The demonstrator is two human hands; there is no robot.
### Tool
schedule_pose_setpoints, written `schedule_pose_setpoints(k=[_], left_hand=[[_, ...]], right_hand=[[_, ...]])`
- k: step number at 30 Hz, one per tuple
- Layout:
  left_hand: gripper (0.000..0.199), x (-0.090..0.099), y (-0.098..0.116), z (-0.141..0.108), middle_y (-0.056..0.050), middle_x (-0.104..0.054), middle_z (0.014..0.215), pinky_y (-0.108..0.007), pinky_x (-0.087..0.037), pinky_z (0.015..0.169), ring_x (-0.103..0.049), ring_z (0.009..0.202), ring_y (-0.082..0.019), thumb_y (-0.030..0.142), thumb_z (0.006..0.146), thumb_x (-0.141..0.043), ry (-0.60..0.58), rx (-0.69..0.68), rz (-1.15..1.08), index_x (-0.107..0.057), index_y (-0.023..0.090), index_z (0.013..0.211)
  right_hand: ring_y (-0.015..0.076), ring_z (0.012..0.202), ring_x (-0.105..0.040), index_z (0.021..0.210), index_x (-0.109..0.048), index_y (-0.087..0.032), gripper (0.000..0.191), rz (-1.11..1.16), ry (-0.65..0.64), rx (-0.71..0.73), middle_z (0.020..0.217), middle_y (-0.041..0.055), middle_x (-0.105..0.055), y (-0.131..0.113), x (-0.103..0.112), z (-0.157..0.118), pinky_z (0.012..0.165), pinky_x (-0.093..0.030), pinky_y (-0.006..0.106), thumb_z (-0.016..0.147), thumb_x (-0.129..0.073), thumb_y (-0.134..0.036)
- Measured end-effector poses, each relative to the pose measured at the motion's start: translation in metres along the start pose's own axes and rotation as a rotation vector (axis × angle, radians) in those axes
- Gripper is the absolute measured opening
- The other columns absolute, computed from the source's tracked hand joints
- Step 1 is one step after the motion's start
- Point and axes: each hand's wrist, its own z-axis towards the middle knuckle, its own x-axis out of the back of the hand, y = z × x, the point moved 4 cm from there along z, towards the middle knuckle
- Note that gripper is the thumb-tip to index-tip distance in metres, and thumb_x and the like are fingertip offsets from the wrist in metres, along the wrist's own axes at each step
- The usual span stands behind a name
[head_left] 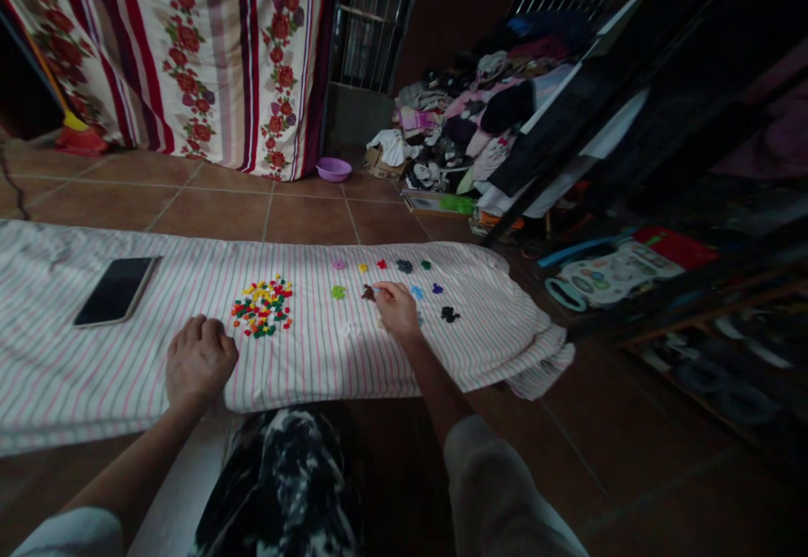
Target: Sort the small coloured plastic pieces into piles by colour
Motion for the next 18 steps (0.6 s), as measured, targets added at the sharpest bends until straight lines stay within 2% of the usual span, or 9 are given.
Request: schedule_pose_setpoints(k=[5, 9, 13, 18], left_hand=[[0.026, 0.003, 0.003, -0.001, -0.017, -0.061, 0.111, -0.044, -0.045, 0.093, -0.057, 0.107, -0.030, 0.026, 0.086, -0.038, -0.009, 0.002, 0.003, -0.060, 0.014, 0.094], [0.026, 0.005, 0.004, -0.001, -0.020, -0.060, 0.113, -0.048, -0.045, 0.093, -0.057, 0.109, -0.032, 0.024, 0.086, -0.039, -0.015, -0.006, -0.037, -0.060, 0.012, 0.095], [0.023, 0.006, 0.004, 0.000, -0.020, -0.059, 0.113, -0.047, -0.045, 0.094, -0.057, 0.111, -0.033, 0.022, 0.086, -0.041, -0.069, 0.013, -0.057, -0.059, 0.011, 0.095], [0.023, 0.005, 0.004, 0.000, -0.020, -0.058, 0.117, -0.047, -0.044, 0.096, -0.056, 0.114, -0.033, 0.023, 0.086, -0.041, -0.062, 0.014, -0.046, -0.058, 0.012, 0.097]], right_hand=[[0.0176, 0.080, -0.061, 0.098, -0.073, -0.018, 0.029, -0.208, 0.016, -0.174, 0.088, 0.0060, -0.068, 0.051, 0.048, 0.008, 0.083, -0.048, 0.028, 0.079, -0.050, -0.020], [0.0188, 0.088, -0.063, 0.098, -0.074, -0.017, 0.032, -0.381, 0.020, -0.246, 0.093, 0.0075, -0.070, 0.075, 0.071, 0.012, 0.086, -0.046, 0.027, 0.080, -0.048, -0.017], [0.0186, 0.091, -0.063, 0.098, -0.075, -0.019, 0.031, -0.461, -0.007, -0.265, 0.094, 0.0072, -0.071, 0.087, 0.074, 0.015, 0.085, -0.045, 0.026, 0.081, -0.049, -0.015], [0.0178, 0.092, -0.064, 0.097, -0.075, -0.019, 0.031, -0.499, -0.077, -0.259, 0.095, 0.0068, -0.072, 0.095, 0.063, 0.018, 0.085, -0.045, 0.025, 0.079, -0.051, -0.011]])
